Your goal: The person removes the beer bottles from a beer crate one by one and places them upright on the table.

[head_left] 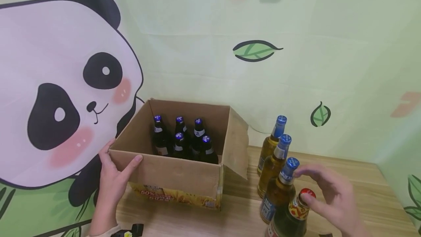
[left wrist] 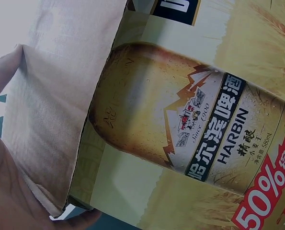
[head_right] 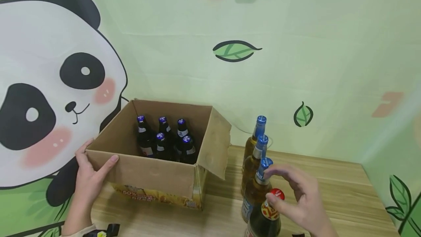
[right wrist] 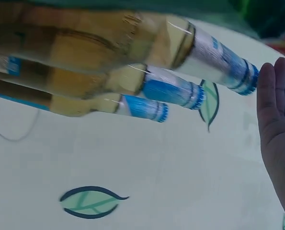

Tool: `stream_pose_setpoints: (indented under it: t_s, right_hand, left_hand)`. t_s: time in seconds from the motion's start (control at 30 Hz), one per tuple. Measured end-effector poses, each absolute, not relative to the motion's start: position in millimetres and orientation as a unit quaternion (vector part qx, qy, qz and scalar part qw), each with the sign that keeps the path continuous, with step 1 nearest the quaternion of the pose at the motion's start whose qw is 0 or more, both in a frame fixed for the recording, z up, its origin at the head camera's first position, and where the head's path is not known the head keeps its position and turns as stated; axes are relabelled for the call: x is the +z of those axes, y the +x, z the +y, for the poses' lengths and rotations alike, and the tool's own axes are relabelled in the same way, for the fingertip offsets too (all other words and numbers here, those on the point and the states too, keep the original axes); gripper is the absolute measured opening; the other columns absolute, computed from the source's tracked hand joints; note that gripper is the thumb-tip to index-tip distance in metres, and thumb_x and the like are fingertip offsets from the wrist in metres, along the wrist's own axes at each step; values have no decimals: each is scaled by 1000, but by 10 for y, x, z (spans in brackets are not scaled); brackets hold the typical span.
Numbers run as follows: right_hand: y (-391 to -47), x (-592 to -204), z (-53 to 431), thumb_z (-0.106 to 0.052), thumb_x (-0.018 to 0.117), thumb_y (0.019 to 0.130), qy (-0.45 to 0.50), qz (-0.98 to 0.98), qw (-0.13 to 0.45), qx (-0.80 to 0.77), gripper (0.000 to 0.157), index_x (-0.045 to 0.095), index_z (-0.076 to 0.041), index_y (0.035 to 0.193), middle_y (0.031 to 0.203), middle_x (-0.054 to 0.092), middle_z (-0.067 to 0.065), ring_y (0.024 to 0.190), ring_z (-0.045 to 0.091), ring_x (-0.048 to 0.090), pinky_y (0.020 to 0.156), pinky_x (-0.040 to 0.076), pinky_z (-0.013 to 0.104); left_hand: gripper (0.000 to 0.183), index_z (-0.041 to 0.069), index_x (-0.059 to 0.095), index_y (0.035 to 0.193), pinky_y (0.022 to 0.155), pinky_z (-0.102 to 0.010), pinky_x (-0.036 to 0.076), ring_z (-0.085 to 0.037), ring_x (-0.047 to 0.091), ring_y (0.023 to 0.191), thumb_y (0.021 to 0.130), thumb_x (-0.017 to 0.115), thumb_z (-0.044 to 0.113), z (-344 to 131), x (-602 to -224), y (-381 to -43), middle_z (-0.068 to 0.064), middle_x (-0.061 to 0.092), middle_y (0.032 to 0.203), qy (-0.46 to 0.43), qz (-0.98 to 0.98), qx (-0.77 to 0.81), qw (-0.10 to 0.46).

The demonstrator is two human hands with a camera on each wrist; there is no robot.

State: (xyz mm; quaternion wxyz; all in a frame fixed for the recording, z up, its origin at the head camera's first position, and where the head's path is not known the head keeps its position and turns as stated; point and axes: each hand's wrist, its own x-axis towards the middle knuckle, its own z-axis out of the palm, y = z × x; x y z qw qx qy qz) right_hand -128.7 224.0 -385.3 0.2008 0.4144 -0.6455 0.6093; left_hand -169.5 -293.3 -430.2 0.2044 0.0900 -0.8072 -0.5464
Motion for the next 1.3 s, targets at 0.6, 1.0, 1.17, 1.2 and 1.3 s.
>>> stream_pose_setpoints:
  t_s: [0.6, 1.0, 1.17, 1.2, 1.3]
  right_hand:
    - [-1892, -2313, 1709, 2, 71, 89, 621, -703, 100, 331, 28, 68, -12, 113, 105, 70, -2, 89, 10, 66, 78, 54, 21]
    - [-2656, -2096, 562, -23, 66, 98, 570, -781, -135, 217, 18, 73, -12, 111, 105, 72, -7, 98, 5, 68, 89, 55, 28]
    - [-2871, -2347, 268, -23, 68, 96, 551, -795, -177, 181, 17, 74, -12, 107, 103, 72, -6, 94, 3, 68, 87, 55, 24]
    - [-2901, -2395, 231, -22, 68, 96, 545, -798, -185, 177, 16, 74, -12, 107, 102, 72, -6, 94, 3, 68, 86, 55, 24]
    - [-2990, -2513, 145, -20, 68, 95, 536, -805, -196, 165, 14, 74, -12, 105, 101, 72, -7, 93, 4, 68, 84, 55, 23]
  left_hand:
    - [99, 37, 10, 156, 108, -69, 32, -37, 38, 134, 85, 80, 37, -2923, -4292, -1696, -13, 32, 153, 89, -808, -544, 208]
    - [102, 35, 7, 157, 109, -70, 29, -40, 35, 136, 85, 80, 40, -2938, -4315, -1708, -15, 29, 155, 97, -811, -542, 199]
    - [104, 31, 7, 157, 107, -69, 31, -41, 38, 134, 85, 81, 40, -2929, -4343, -1698, -17, 30, 154, 99, -812, -543, 193]
    - [104, 31, 7, 157, 108, -69, 32, -40, 38, 133, 85, 81, 40, -2932, -4336, -1702, -16, 31, 153, 96, -812, -542, 195]
    - [103, 31, 8, 157, 108, -69, 31, -40, 38, 134, 85, 81, 41, -2946, -4304, -1718, -16, 31, 154, 92, -814, -536, 202]
